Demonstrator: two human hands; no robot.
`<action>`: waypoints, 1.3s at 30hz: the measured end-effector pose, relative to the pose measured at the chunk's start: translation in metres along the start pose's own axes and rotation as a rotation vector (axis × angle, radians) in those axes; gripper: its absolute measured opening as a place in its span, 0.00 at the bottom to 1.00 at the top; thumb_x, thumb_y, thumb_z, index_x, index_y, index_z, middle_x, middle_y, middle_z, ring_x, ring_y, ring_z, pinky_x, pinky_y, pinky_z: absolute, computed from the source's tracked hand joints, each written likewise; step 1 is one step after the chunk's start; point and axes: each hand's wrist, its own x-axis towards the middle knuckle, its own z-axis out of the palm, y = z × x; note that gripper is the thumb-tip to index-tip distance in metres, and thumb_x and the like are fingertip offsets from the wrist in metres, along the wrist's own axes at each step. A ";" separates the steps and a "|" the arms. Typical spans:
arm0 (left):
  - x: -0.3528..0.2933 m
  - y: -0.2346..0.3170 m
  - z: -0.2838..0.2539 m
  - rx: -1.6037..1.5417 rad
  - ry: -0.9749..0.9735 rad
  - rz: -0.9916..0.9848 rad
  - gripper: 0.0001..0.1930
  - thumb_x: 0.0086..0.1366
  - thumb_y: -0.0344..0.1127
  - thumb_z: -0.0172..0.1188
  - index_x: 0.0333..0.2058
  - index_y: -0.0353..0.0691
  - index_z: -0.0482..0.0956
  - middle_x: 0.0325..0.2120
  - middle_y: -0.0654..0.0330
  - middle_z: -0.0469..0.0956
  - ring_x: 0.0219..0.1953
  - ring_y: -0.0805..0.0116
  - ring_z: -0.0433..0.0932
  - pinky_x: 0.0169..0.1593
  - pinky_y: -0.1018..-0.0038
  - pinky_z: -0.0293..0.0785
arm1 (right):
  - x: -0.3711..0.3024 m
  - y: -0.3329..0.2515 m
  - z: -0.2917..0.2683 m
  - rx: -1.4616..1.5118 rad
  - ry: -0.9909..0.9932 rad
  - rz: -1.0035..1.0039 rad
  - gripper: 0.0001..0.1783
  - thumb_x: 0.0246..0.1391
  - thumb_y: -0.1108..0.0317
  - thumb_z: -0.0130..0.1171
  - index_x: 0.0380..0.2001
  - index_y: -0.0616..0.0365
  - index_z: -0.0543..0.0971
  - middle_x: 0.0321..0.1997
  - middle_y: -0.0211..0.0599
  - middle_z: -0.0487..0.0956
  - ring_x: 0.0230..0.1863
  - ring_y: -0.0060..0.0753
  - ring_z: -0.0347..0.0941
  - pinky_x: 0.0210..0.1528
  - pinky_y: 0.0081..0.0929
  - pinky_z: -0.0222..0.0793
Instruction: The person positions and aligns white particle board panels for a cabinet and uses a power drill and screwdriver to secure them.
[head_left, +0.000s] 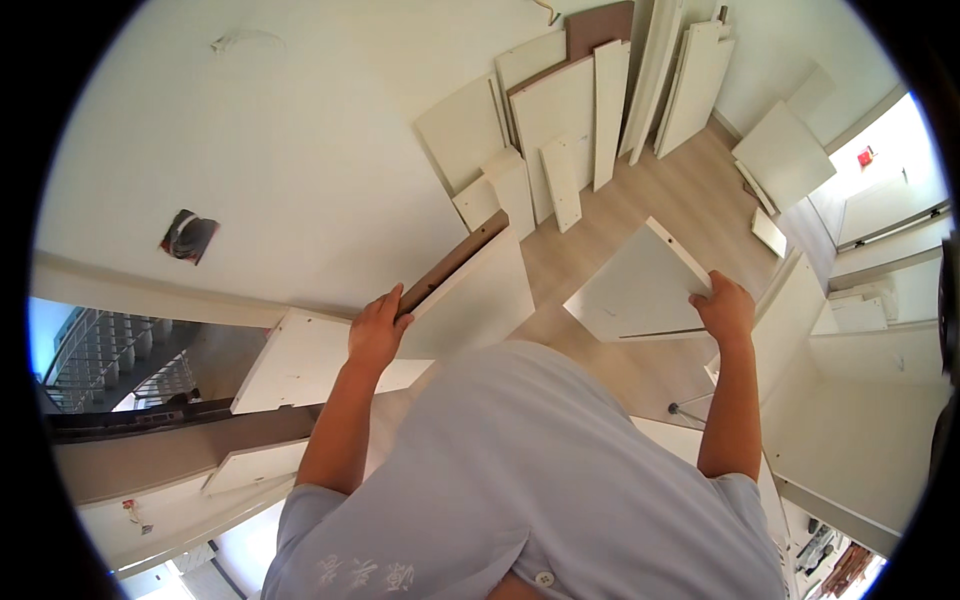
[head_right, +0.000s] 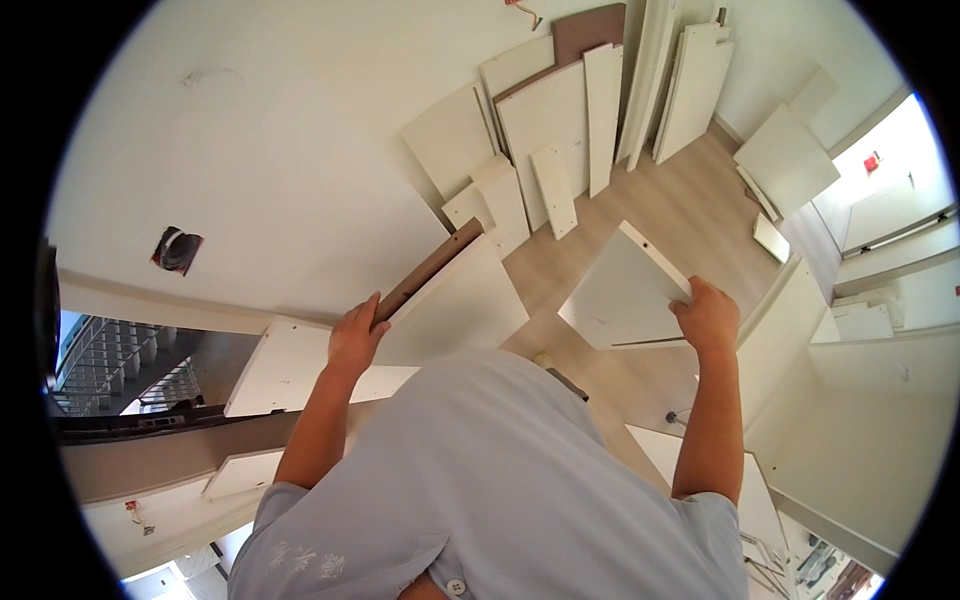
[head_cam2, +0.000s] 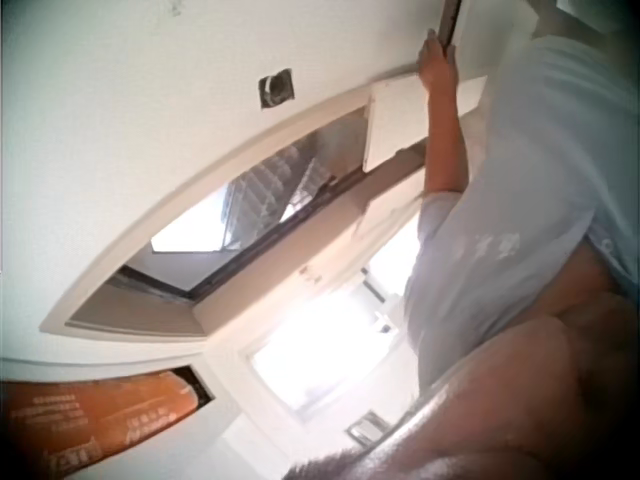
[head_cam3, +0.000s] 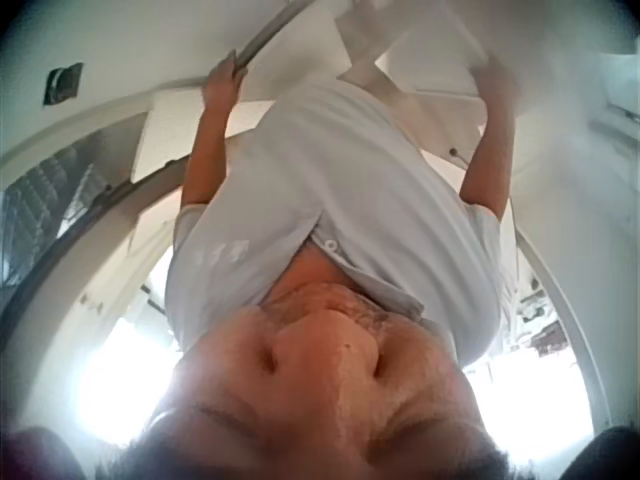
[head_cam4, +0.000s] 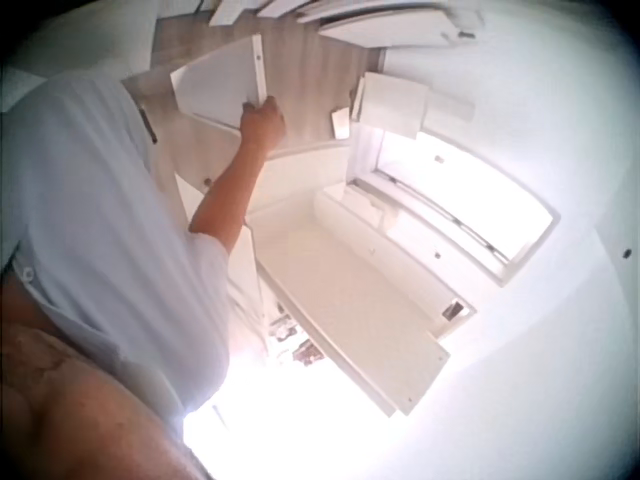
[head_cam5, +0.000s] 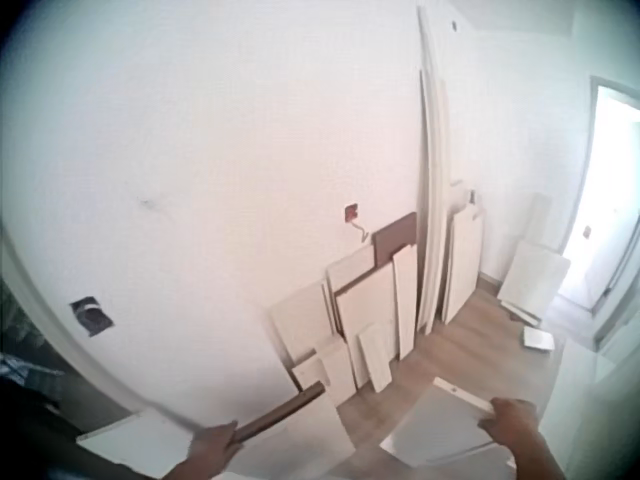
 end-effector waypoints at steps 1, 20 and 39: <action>0.005 -0.002 0.002 0.022 0.015 -0.032 0.36 0.68 0.48 0.64 0.70 0.43 0.62 0.58 0.52 0.75 0.59 0.51 0.74 0.61 0.54 0.70 | 0.000 0.001 0.000 -0.003 0.006 -0.008 0.19 0.47 0.57 0.73 0.34 0.57 0.78 0.35 0.46 0.83 0.44 0.54 0.80 0.46 0.50 0.74; 0.027 -0.003 0.029 0.211 0.406 -0.189 0.42 0.61 0.33 0.69 0.71 0.40 0.58 0.64 0.51 0.59 0.67 0.47 0.60 0.71 0.48 0.56 | -0.005 -0.001 0.003 0.030 0.044 -0.055 0.19 0.46 0.59 0.74 0.32 0.58 0.76 0.32 0.48 0.82 0.40 0.57 0.79 0.44 0.49 0.73; 0.024 -0.016 0.030 0.272 0.325 -0.167 0.43 0.63 0.36 0.67 0.72 0.37 0.54 0.69 0.52 0.58 0.71 0.50 0.56 0.75 0.54 0.53 | -0.030 -0.018 -0.001 -0.025 -0.042 -0.021 0.20 0.49 0.57 0.73 0.36 0.57 0.76 0.36 0.45 0.83 0.46 0.53 0.80 0.46 0.49 0.74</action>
